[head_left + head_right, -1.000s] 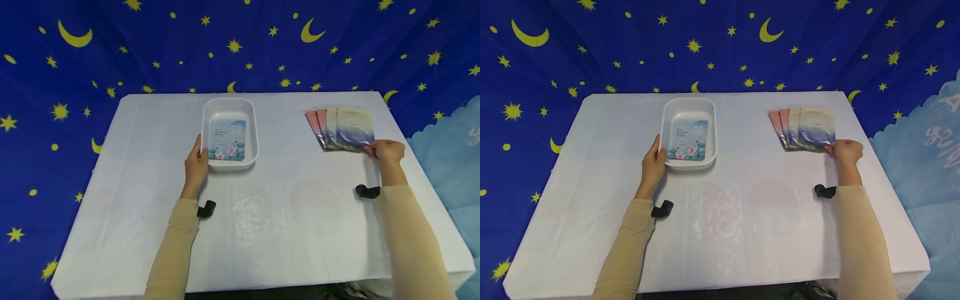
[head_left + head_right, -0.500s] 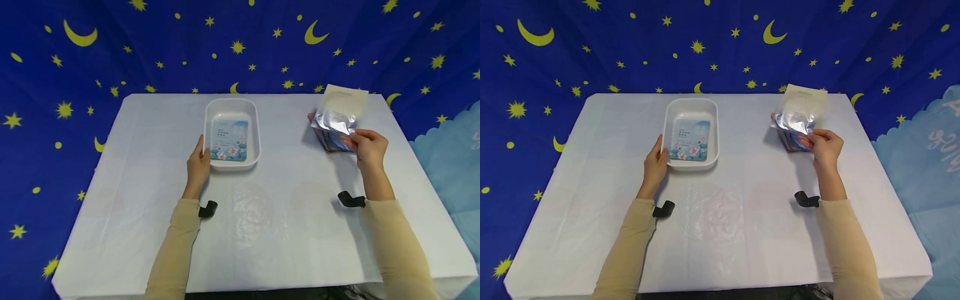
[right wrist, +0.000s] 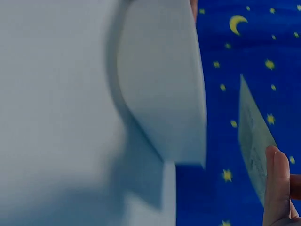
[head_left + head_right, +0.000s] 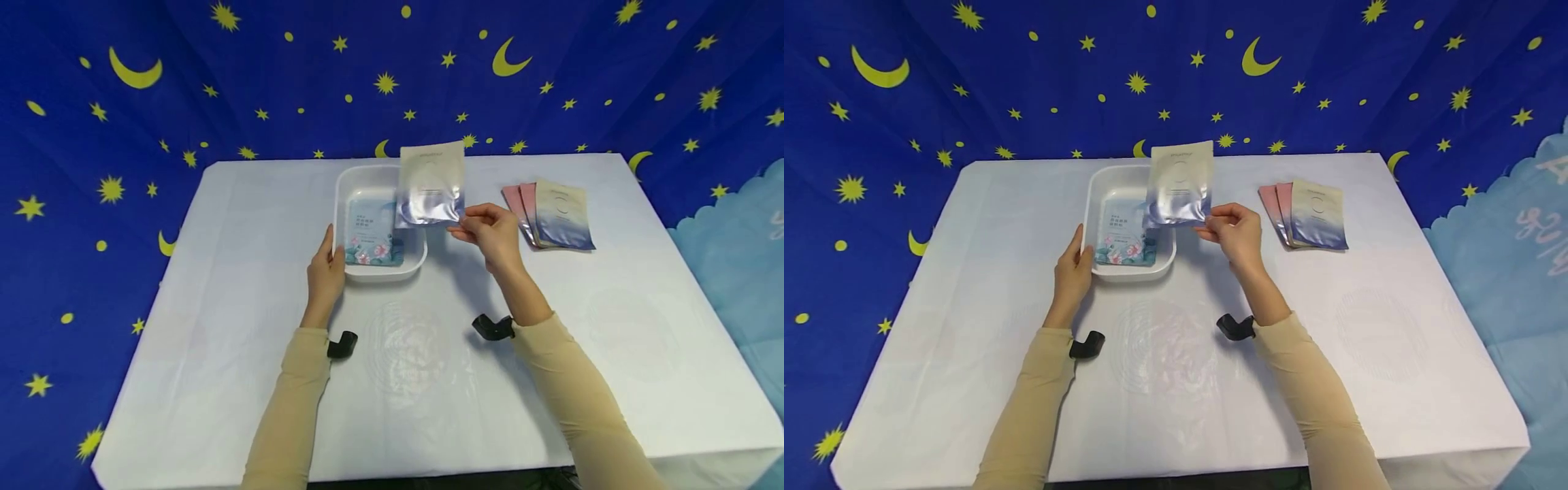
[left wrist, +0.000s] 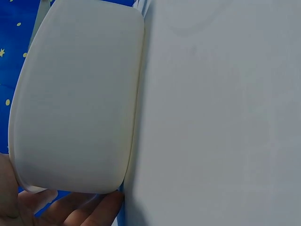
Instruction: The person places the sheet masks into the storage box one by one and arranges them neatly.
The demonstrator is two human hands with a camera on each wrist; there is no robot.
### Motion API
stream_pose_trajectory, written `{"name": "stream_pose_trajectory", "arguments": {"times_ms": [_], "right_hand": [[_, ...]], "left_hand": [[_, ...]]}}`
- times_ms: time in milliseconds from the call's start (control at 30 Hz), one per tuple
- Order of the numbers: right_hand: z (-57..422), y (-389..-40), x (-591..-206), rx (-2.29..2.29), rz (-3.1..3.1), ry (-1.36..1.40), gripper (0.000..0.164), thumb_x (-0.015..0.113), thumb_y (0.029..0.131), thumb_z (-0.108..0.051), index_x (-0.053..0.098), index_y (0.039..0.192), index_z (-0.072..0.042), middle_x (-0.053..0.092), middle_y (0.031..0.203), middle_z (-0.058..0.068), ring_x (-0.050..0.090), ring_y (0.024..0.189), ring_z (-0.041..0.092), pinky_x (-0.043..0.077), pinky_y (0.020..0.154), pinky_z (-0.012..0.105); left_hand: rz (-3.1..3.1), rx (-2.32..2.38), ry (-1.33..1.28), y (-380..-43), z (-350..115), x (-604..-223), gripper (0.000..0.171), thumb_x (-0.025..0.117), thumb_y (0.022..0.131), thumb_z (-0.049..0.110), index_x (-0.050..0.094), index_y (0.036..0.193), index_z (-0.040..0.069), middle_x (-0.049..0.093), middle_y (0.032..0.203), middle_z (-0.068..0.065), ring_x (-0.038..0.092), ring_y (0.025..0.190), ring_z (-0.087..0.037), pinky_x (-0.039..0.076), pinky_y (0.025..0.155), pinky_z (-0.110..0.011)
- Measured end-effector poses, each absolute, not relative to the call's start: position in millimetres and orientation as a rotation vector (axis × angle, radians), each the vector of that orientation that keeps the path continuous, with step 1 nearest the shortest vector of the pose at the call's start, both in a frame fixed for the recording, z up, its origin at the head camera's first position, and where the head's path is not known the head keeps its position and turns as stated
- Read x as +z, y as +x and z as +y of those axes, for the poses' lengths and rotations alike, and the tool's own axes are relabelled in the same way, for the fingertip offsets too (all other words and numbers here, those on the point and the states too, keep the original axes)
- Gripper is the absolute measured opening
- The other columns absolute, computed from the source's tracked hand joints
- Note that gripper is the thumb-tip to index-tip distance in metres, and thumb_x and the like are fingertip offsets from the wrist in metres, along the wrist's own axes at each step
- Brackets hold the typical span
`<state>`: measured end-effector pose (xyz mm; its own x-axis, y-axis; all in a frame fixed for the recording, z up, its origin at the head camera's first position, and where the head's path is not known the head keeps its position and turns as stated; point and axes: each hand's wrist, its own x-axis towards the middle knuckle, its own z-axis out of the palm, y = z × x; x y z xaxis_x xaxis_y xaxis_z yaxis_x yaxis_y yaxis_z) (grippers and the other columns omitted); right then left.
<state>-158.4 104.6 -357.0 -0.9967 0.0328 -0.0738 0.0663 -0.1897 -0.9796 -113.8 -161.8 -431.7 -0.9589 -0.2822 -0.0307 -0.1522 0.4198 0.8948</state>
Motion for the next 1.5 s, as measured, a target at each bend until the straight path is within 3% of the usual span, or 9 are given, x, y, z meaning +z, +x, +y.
{"name": "stream_pose_trajectory", "arguments": {"times_ms": [700, 1167, 1500], "right_hand": [[32, -168, -381, -1.893, 2.329, 0.075, 0.010, 0.057, 0.080, 0.004, 0.058, 0.088, 0.008, 0.061, 0.076, 0.021, 0.066, 0.059, 0.023, 0.055, 0.057, 0.030], [28, -163, -381, -1.691, 2.444, -0.105, 0.021, 0.061, 0.083, -0.014, 0.065, 0.096, 0.002, 0.067, 0.082, 0.015, 0.066, 0.062, 0.024, 0.055, 0.054, 0.028], [40, -158, -376, -1.830, 2.396, -0.154, 0.030, 0.062, 0.082, -0.011, 0.061, 0.105, 0.008, 0.065, 0.090, 0.022, 0.067, 0.069, 0.025, 0.055, 0.058, 0.031]], "left_hand": [[-2.501, -1.625, 0.420, -113, -158, -433, 0.049, 0.041, 0.093, 0.024, 0.028, 0.140, 0.025, 0.033, 0.140, -0.003, 0.034, 0.127, -0.020, 0.032, 0.103, -0.033], [-2.506, -1.579, 0.407, -114, -158, -432, 0.048, 0.040, 0.092, 0.028, 0.029, 0.139, 0.025, 0.036, 0.139, -0.003, 0.035, 0.126, -0.020, 0.034, 0.102, -0.034], [-2.499, -1.585, 0.438, -114, -160, -431, 0.048, 0.040, 0.092, 0.024, 0.030, 0.139, 0.025, 0.034, 0.140, -0.004, 0.035, 0.126, -0.021, 0.032, 0.103, -0.033]]}}
